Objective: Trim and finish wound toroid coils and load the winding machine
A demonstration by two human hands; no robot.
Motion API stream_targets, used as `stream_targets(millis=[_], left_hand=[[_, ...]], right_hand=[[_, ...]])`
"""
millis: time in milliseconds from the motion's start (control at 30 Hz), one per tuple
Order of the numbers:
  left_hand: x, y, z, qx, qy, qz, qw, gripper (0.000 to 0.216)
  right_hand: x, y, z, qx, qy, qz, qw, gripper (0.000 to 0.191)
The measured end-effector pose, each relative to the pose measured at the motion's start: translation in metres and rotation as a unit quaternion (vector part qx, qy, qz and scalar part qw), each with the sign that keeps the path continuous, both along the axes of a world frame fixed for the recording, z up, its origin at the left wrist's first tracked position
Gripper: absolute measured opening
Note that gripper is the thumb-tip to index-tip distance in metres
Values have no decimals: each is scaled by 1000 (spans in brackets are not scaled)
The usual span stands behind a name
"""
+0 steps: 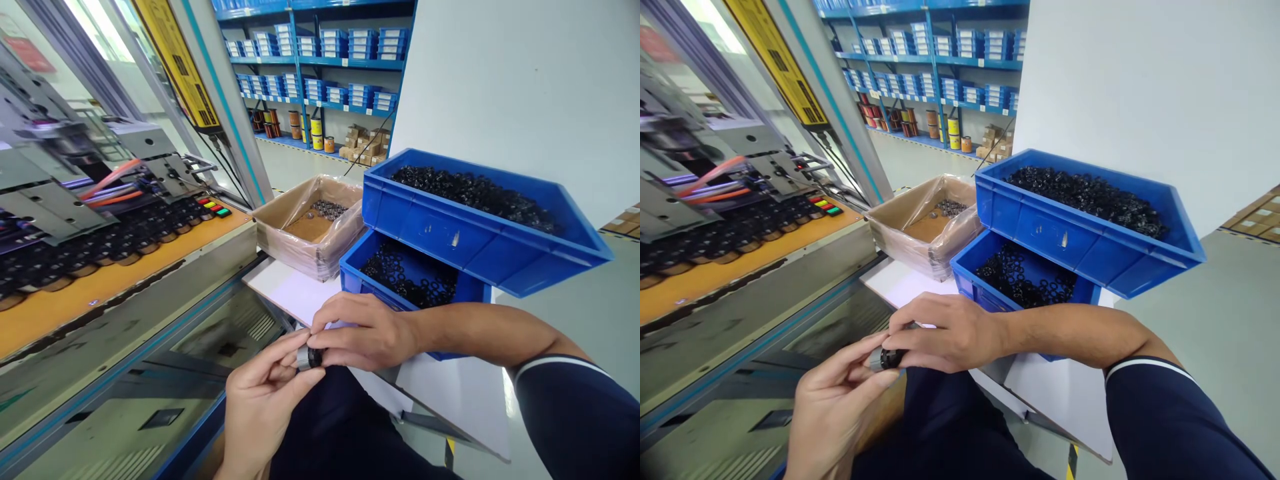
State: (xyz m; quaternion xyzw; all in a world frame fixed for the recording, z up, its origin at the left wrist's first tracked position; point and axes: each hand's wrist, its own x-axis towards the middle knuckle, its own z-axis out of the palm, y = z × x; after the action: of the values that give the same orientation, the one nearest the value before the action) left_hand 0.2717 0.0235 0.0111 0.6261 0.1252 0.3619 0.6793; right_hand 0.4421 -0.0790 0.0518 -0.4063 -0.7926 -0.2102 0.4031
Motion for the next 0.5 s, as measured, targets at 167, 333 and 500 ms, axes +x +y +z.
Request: stream_targets(millis=[167, 333, 500], left_hand=[[0, 1, 2, -6, 2, -16, 1000, 47], [1, 3, 4, -11, 12, -45, 999, 46], [1, 8, 4, -24, 33, -52, 998, 46]], right_hand=[[3, 0, 1, 40, -43, -24, 998, 19], [8, -3, 3, 88, -126, -36, 987, 23], [8, -3, 2, 74, -137, -49, 987, 23]])
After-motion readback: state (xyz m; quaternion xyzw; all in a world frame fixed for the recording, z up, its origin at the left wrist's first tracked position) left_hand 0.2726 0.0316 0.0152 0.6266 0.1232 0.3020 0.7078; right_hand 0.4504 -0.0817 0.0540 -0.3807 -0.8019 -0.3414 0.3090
